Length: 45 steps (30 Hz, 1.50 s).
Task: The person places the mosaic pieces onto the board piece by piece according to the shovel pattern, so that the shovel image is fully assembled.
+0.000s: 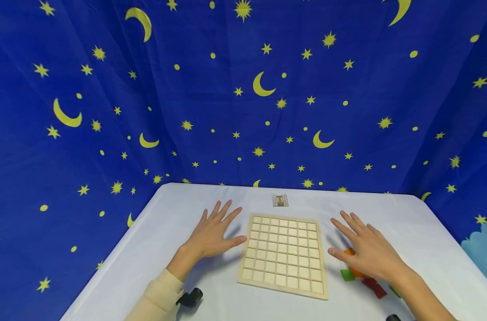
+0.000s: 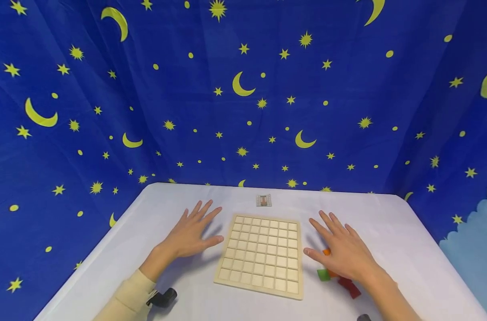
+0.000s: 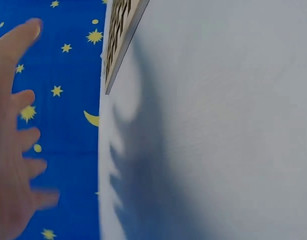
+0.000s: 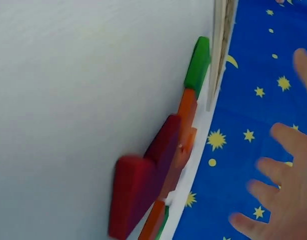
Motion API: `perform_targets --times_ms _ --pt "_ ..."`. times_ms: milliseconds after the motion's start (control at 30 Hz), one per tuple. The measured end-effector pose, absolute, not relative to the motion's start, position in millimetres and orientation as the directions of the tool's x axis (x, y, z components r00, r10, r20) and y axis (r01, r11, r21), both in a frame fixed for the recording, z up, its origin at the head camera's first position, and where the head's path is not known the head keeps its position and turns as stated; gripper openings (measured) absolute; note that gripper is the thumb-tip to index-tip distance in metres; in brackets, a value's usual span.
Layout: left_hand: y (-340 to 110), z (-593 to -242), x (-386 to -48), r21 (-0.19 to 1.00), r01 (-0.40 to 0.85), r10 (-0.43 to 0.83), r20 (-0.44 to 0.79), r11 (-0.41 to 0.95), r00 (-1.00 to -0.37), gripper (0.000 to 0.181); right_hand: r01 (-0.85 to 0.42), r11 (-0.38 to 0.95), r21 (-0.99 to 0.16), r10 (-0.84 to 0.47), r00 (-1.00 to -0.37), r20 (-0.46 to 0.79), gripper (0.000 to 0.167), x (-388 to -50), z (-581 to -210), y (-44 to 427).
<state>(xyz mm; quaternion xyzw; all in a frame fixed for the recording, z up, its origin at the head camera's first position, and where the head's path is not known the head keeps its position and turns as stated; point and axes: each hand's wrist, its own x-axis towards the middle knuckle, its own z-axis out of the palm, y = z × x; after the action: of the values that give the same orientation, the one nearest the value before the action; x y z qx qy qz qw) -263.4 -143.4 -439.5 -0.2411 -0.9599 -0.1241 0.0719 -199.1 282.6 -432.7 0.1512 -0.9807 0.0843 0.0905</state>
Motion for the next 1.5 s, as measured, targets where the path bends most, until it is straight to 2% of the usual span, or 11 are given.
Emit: perform_targets --times_ms 100,167,267,367,467,667,767,1000,1267,1500 --pt "-138.7 -452.1 -263.0 0.521 0.457 0.419 0.198 0.721 -0.886 0.077 -0.282 0.940 -0.191 -0.244 -0.949 0.202 0.077 -199.7 -431.3 286.3" --pt "-134.8 -462.0 -262.9 0.686 0.413 0.394 0.196 0.599 -0.898 0.072 -0.256 0.930 -0.263 -0.215 -0.961 0.175 0.068 -200.9 -430.5 289.3" --pt "-129.9 -476.6 -262.9 0.774 0.360 0.375 0.171 0.520 -0.911 0.068 -0.189 0.894 -0.407 -0.172 -0.982 0.077 0.057 -202.7 -431.1 297.1" --pt "-126.9 -486.2 -263.4 0.764 0.372 0.403 0.161 0.527 -0.901 0.068 -0.119 0.841 -0.527 -0.167 -0.985 -0.044 0.052 -203.5 -432.8 308.9" --pt "-125.8 -491.2 -263.5 0.735 0.403 0.439 0.160 0.545 -0.884 0.063 -0.090 0.808 -0.583 -0.176 -0.980 -0.092 0.048 -203.3 -433.1 321.9" --pt "-125.9 -491.4 -262.8 0.606 0.481 0.468 0.195 0.634 -0.862 0.053 -0.147 0.814 -0.561 -0.206 -0.977 -0.043 0.044 -204.3 -433.8 338.2" --pt "-124.0 -492.4 -261.9 0.562 0.515 0.495 0.205 0.647 -0.845 0.050 -0.135 0.822 -0.553 -0.204 -0.977 -0.065 0.043 -202.3 -438.6 342.2" --pt "-121.7 -498.2 -258.9 0.547 0.489 0.484 0.167 0.679 -0.859 0.047 -0.131 0.848 -0.513 -0.197 -0.977 -0.077 0.044 -201.4 -448.3 341.2" --pt "-122.1 -498.0 -256.1 0.536 0.512 0.494 0.192 0.671 -0.848 0.048 -0.134 0.850 -0.510 -0.185 -0.981 -0.051 0.041 -194.9 -437.9 355.3" --pt "-121.9 -496.1 -256.3 0.528 0.521 0.503 0.192 0.670 -0.842 0.047 -0.121 0.854 -0.506 -0.187 -0.979 -0.082 0.038 -193.2 -438.1 368.6"
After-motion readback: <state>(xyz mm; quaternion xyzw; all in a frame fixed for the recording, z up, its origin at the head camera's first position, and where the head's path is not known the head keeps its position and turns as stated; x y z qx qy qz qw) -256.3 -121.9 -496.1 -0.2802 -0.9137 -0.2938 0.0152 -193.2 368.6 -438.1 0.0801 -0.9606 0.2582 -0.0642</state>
